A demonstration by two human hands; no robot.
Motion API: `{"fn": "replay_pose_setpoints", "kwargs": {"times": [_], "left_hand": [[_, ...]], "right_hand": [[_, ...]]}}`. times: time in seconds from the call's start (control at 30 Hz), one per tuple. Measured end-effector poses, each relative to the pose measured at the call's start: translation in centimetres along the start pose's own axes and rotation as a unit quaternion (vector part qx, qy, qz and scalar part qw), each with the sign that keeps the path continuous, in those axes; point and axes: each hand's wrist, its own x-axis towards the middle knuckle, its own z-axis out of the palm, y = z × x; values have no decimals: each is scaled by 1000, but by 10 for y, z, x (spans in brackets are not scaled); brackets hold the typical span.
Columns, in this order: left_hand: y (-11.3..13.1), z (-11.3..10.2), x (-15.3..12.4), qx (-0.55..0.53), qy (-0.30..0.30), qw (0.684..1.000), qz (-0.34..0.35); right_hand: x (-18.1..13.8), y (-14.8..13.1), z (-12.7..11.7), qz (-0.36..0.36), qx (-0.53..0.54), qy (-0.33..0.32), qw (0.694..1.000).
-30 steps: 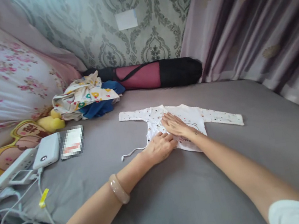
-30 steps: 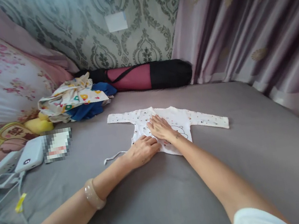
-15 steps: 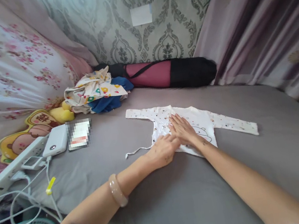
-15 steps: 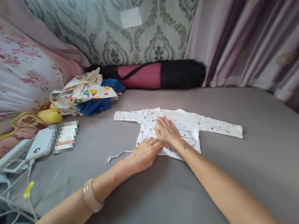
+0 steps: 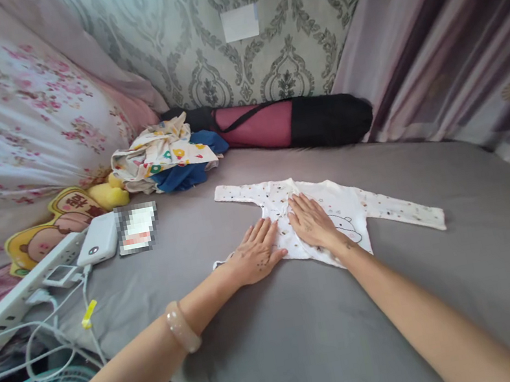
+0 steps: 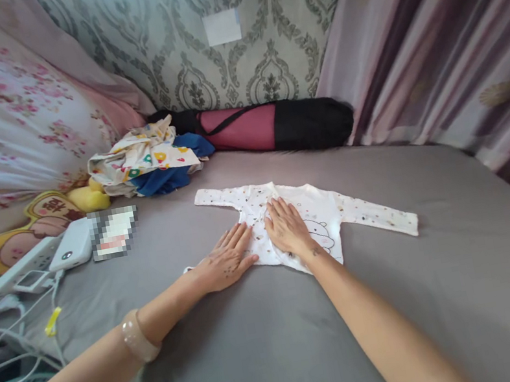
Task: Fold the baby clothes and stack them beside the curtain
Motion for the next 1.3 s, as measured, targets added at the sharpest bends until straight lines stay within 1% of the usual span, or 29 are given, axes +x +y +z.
{"fn": "replay_pose_setpoints", "kwargs": {"times": [0.1, 0.23, 0.3, 0.37, 0.47, 0.63, 0.7, 0.77, 0.83, 0.87, 0.93, 0.97, 1.0, 1.03, 1.07, 1.1, 1.13, 1.17, 1.23, 1.27, 1.3], "left_hand": [[-18, -11, -27, -6, 9, 1000, -6], [-49, -23, -63, -22, 52, 998, -32], [-65, -28, -77, -28, 70, 996, -46], [-79, -34, -87, -30, 68, 995, -67], [-89, -44, -95, -39, 33, 995, -87], [-94, -60, -97, -82, -58, 990, -101], [-98, -65, -96, -88, -80, 987, -107], [-102, -72, -91, -94, -88, 984, -122], [-101, -83, -81, -103, -84, 978, -160], [-97, -89, -73, -102, -71, 975, -184], [-82, -101, -52, -89, -14, 973, -211], [-70, -106, -39, -78, 28, 975, -205], [-57, -109, -25, -76, 69, 978, -180], [-42, -112, -11, -95, 100, 980, -141], [-28, -112, 3, -140, 106, 980, -99], [-15, -111, 15, -183, 107, 975, -61], [-5, -107, 26, -206, 110, 972, -38], [3, -102, 35, -210, 131, 968, -41], [9, -87, 48, -172, 188, 963, -84], [9, -76, 52, -141, 204, 963, -103], [8, -65, 53, -111, 202, 967, -109]], "right_hand": [[0, 1, 1, 5, 8, -7, 1000], [1, 0, 1, 9, 16, -13, 1000], [1, -1, -1, 10, 17, -15, 1000], [0, -2, -2, 10, 16, -14, 1000], [0, -3, -3, 8, 16, -8, 1000], [-1, -2, 0, 1, 23, 9, 1000], [-1, -1, 1, -3, 30, 17, 999], [-3, -1, 0, -7, 40, 25, 999], [-4, -1, 0, -8, 50, 31, 998], [-5, -1, -1, -7, 54, 34, 998], [-6, -1, -1, -7, 59, 42, 997], [-7, -1, -2, -7, 61, 44, 997], [-7, 0, -2, -7, 64, 43, 997], [-7, 0, -2, -6, 68, 39, 997], [-7, 0, -2, -4, 73, 32, 997], [-6, 0, -2, 0, 78, 25, 997], [-6, 1, -2, 3, 83, 21, 996], [-6, 1, -2, 7, 87, 21, 996], [-6, 1, -2, 12, 91, 27, 995], [-6, 1, -2, 13, 90, 30, 995], [-6, 1, -3, 13, 90, 32, 995]]}}
